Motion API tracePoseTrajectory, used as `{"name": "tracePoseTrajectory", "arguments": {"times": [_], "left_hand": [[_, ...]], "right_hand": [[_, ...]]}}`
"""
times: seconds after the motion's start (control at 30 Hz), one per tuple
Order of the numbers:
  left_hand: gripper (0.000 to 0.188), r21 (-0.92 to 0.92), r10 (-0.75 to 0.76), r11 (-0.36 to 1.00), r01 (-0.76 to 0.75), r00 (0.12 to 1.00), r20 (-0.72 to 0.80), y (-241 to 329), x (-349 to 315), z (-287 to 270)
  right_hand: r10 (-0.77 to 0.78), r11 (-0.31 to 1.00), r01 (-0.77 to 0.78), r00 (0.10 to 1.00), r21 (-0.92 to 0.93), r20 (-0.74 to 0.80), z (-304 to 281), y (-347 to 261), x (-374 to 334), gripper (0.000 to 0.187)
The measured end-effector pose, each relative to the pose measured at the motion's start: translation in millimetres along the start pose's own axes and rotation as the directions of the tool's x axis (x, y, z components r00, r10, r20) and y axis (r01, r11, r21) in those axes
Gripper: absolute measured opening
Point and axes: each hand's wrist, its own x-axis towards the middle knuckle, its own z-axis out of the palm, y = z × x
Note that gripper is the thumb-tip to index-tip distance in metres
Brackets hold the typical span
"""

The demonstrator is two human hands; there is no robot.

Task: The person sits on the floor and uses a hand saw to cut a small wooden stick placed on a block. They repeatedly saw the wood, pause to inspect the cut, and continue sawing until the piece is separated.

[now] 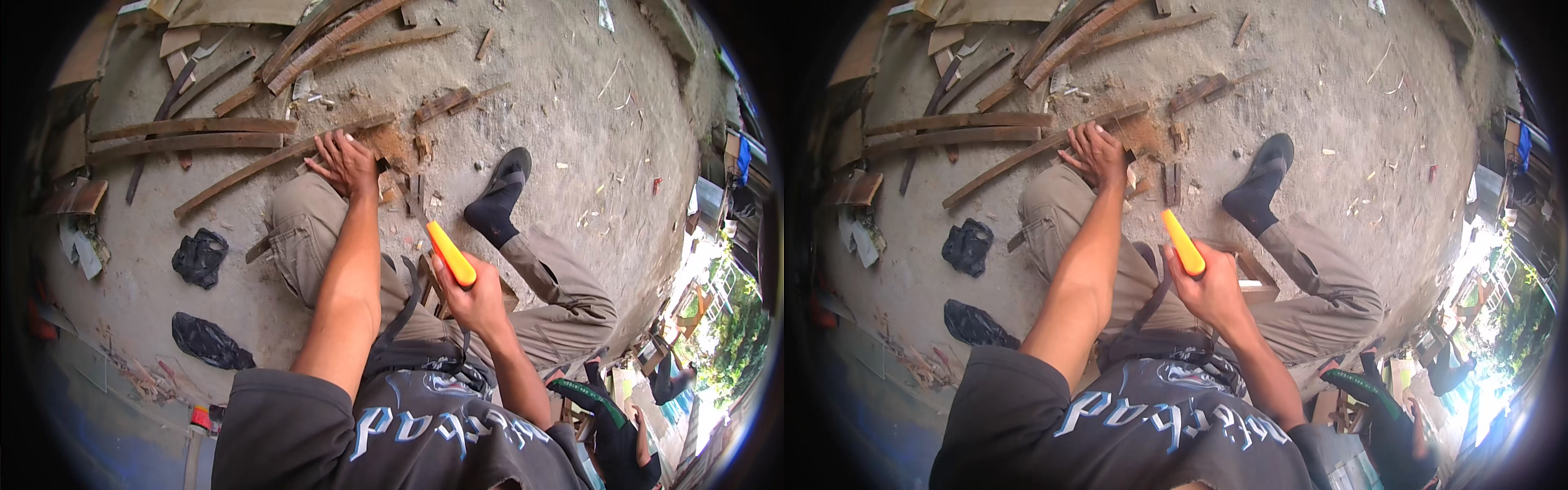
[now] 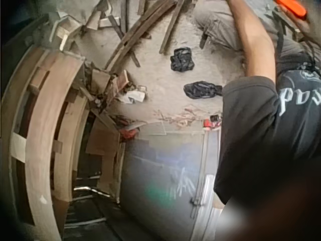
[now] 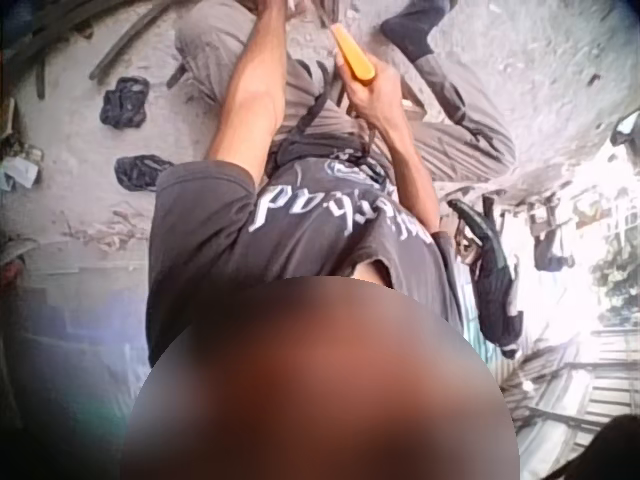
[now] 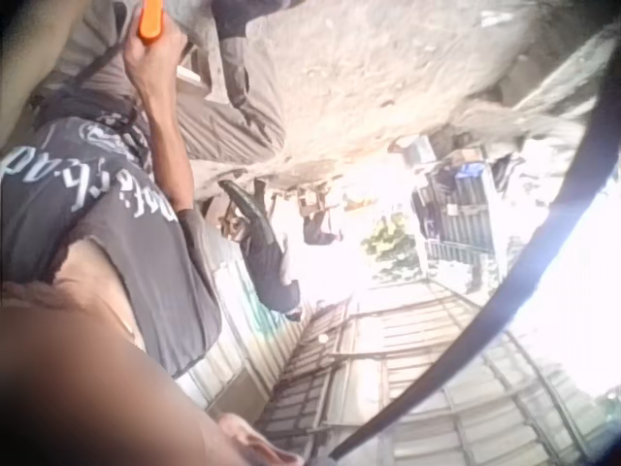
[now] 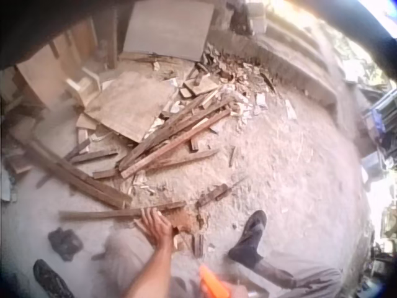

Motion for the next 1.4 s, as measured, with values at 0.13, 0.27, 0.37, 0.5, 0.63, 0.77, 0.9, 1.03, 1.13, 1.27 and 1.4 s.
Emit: {"name": "tracePoseTrajectory", "arguments": {"times": [0.13,0.27,0.37,0.5,0.63,0.77,0.9,1.03,1.13,1.27,1.4], "left_hand": [[0.028,-0.010,-0.005,1.000,0.004,0.999,-0.046,-4.5,2.5,5.4],[0.028,-0.027,-0.002,1.000,0.001,1.000,-0.012,-0.5,0.8,-4.4],[0.027,-0.030,-0.012,0.999,0.012,1.000,-0.016,-3.9,-1.1,-0.1],[0.027,-0.044,-0.022,0.999,0.019,0.998,-0.051,0.5,2.6,0.9],[0.028,-0.044,-0.040,0.998,0.039,0.999,-0.025,0.0,3.6,0.2],[0.028,-0.014,-0.025,1.000,0.025,1.000,-0.019,4.1,4.8,-1.8],[0.028,-0.039,-0.042,0.998,0.041,0.999,-0.011,-4.2,4.9,1.0],[0.028,0.022,0.024,0.999,-0.024,0.999,-0.036,0.2,0.6,0.1],[0.029,-0.021,0.021,1.000,-0.021,0.999,-0.027,-1.3,4.9,4.3],[0.029,-0.033,0.000,0.999,-0.001,1.000,-0.019,-0.9,4.5,1.4],[0.031,-0.046,-0.021,0.999,0.020,1.000,-0.005,1.5,7.4,-5.1]], "right_hand": [[-0.024,0.998,0.024,1.000,-0.051,0.007,-6.8,-12.8,-44.5,0.020],[0.093,0.992,-0.093,0.996,-0.087,-0.007,-32.4,-26.0,-78.8,0.017],[-0.036,0.992,0.034,0.999,-0.121,-0.014,-10.6,-13.4,-32.5,0.019],[-0.060,0.997,0.059,0.998,-0.058,-0.023,-1.9,-7.6,-34.2,0.020],[-0.024,0.996,0.024,1.000,-0.083,-0.001,-18.0,-8.0,-50.9,0.020],[-0.003,0.996,0.006,1.000,-0.089,0.028,-20.2,-7.7,-36.5,0.019],[0.020,0.992,-0.012,0.998,-0.122,0.059,-15.3,-12.2,-34.4,0.020],[-0.053,0.993,0.060,0.996,-0.102,0.073,-7.8,-15.5,-13.7,0.017],[-0.076,0.997,0.076,0.996,-0.003,0.043,15.0,42.2,12.9,0.014],[-0.180,0.983,0.181,0.983,-0.016,0.035,30.7,85.2,8.6,0.009],[-0.041,0.999,0.040,0.999,0.025,0.021,4.1,72.0,-32.0,0.008]]}}
